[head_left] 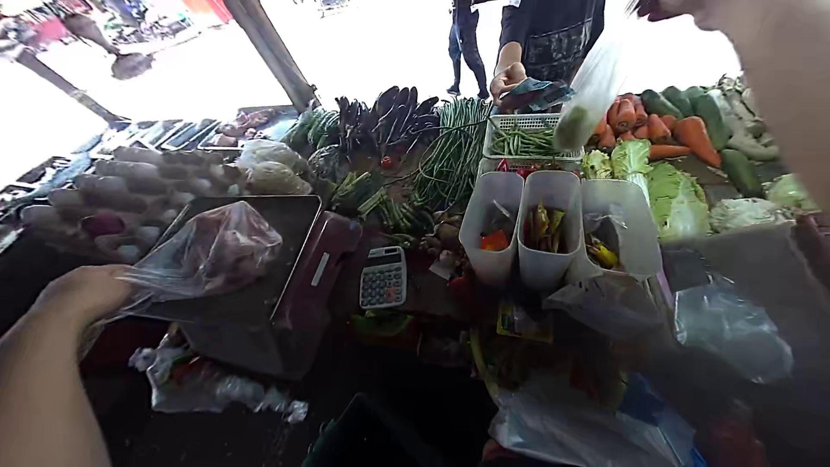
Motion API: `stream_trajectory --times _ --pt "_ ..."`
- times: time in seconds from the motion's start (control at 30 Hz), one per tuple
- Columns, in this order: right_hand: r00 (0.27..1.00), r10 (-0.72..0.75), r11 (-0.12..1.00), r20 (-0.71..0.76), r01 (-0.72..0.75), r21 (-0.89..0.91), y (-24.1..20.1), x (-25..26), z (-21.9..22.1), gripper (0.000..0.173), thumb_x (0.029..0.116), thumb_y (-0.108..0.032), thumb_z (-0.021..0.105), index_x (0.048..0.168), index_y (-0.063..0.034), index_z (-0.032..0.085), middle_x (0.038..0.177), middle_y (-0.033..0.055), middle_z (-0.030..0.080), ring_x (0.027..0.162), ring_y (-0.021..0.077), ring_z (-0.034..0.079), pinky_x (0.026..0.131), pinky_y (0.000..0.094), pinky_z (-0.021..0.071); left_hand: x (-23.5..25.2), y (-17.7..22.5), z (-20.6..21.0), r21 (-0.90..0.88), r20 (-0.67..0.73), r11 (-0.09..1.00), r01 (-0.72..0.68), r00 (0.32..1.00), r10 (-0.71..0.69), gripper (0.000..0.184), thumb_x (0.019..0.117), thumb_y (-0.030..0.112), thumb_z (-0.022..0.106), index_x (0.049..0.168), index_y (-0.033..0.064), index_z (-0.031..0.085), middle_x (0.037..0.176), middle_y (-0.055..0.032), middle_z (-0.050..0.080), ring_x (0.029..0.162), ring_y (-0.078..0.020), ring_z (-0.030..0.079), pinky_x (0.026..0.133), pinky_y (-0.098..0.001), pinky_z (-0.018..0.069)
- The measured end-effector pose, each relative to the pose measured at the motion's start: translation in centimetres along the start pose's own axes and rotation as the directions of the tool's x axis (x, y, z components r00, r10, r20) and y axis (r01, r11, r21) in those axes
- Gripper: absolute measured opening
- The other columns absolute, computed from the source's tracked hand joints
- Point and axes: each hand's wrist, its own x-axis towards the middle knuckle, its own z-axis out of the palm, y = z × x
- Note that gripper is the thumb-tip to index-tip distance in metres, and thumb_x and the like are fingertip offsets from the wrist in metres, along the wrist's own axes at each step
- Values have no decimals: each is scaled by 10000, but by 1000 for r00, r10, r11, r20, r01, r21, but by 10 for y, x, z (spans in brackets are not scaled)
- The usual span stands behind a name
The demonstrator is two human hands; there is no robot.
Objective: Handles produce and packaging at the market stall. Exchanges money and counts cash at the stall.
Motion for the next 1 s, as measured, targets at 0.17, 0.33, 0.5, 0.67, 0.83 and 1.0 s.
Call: stream_trajectory --times 0.17,0.33,0.5,0.67,0.83,1.0 --pt "980 200 957 -3 -195 213 66 25 83 450 998 -147 542 1412 25 511 1378 253 565 1199 344 615 990 538 502 -51 53 -46 -590 -234 798 -126 972 -19 207 1077 118 412 1031 -50 522 853 -103 471 680 -139 438 610 -287 389" --pt "923 363 834 124 -382 398 80 8 106 448 1049 -291 485 1419 -39 521 1381 149 571 1093 232 628 902 424 525 -5 101 -87 -876 -247 459 -146 954 -168 43 950 184 581 956 208 546 744 113 525 568 15 487 519 -185 451" --pt "826 287 740 484 -512 436 31 -33 82 1013 934 -838 293 1588 -67 245 1446 282 515 1195 407 628 964 520 550 19 205 -114 -875 -350 336 -348 935 55 249 805 0 638 963 162 536 777 70 582 631 -29 579 561 -222 523" --pt "900 174 717 400 -394 574 10 -50 81 359 1036 -327 598 1332 -127 562 1004 27 700 801 84 697 738 209 580 17 318 -124 -880 -391 187 -437 889 238 82 953 63 563 976 132 525 770 24 550 587 -72 538 532 -241 505" --pt "938 194 677 289 -341 652 16 -52 73 297 1000 -3 528 1294 -7 570 1103 62 645 882 77 659 782 210 565 9 442 -62 -912 -155 313 -264 930 332 236 951 20 540 1187 16 543 967 -78 567 755 -147 567 677 -324 523" --pt "966 208 800 156 -260 541 17 -66 51 414 993 22 545 1403 -35 536 1192 102 640 874 82 629 780 246 537 -10 556 18 -996 39 87 -5 866 499 409 1014 -43 409 1422 -65 404 1259 -201 545 983 -225 645 816 -332 589"
